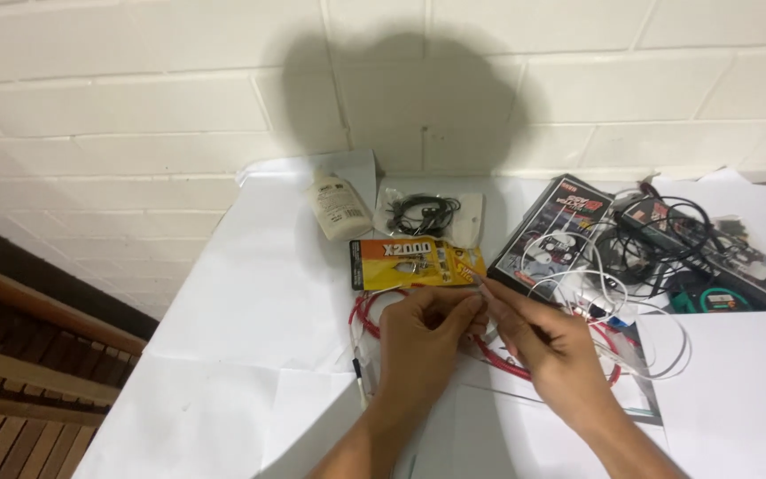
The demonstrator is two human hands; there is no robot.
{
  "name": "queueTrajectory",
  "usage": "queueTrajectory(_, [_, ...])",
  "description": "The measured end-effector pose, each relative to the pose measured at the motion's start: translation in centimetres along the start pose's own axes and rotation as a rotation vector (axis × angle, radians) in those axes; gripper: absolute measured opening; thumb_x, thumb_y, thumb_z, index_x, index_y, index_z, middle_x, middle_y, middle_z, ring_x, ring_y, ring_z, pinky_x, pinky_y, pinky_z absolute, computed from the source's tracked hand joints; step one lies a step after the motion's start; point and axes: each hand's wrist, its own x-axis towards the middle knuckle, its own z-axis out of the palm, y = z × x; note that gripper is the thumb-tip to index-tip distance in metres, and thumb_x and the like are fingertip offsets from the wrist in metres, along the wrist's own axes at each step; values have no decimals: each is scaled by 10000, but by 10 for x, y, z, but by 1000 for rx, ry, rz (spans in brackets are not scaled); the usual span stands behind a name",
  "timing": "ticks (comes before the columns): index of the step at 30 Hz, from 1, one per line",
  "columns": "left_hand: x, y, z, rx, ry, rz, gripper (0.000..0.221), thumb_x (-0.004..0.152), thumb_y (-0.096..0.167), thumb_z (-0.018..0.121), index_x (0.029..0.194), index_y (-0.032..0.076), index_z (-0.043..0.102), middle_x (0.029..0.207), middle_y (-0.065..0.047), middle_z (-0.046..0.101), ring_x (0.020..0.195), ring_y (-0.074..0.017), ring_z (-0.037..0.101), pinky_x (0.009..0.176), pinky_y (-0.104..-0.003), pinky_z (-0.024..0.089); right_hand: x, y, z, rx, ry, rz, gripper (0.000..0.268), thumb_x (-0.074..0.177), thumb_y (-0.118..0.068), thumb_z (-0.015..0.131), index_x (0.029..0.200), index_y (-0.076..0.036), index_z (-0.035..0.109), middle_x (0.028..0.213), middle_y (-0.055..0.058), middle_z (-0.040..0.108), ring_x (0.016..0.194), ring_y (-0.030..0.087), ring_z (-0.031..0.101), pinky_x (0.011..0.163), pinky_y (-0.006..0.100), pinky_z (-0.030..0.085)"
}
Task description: Connecting and twisting wires for an electronics project on a workbench.
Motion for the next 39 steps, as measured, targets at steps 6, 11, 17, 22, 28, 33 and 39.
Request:
queueTrajectory(6, [-7,30,9,48,165,-88,172,800,125,829,936,24,859,852,-89,873,777,-131,781,747,-223,626,6,-5,0,-130,76,42,386,933,-221,618,1278,-135,769,1236,-15,830,938,67,729,850,206,561])
queueTrajectory(11, [3,25,6,-146,194,46,58,815,4,823,856,-37,830,854,-148,863,710,-191,770,704,-278,650,4,2,-4,6,112,17,406,994,-204,557,1317,-53,751,548,40,514,514,147,501,892,266,519])
queueTrajectory(17, [3,29,0,-156,140,109,65,785,-22,837,789,-35,773,946,-162,863,763,-197,771,702,-288,664,-3,6,-2,-95,203,-95,393,977,-198,580,1317,-85,742,579,27,574,542,141,535,613,271,478])
queueTrajectory(22, [-13,51,-7,20,-27,182,279,685,24,936,938,52,823,815,-67,851,738,-117,769,713,-219,650,-8,-8,-2,101,364,-24,404,976,-159,615,1341,-50,753,797,44,648,748,116,515,698,207,400])
queueTrajectory(28, [-20,16,-28,452,-212,295,166,854,276,859,751,150,830,600,32,772,516,-26,670,534,-195,543,-14,-40,-14,165,427,129,335,927,-148,690,1234,-94,810,642,34,460,528,135,339,471,259,258])
queueTrajectory(33, [-5,8,-19,-181,-153,-70,200,942,35,716,1017,-111,829,764,-186,792,627,-221,716,646,-317,668,-35,-29,-2,-57,107,294,616,916,-130,443,1451,-262,719,747,177,723,768,288,686,945,445,657])
queueTrajectory(39, [4,-11,-17,-115,-85,-80,201,965,73,676,1056,-51,805,822,-168,830,626,-200,749,612,-295,682,-31,-33,22,-219,-16,-10,514,942,-308,563,1448,-232,612,1496,67,646,1341,247,675,1150,395,483])
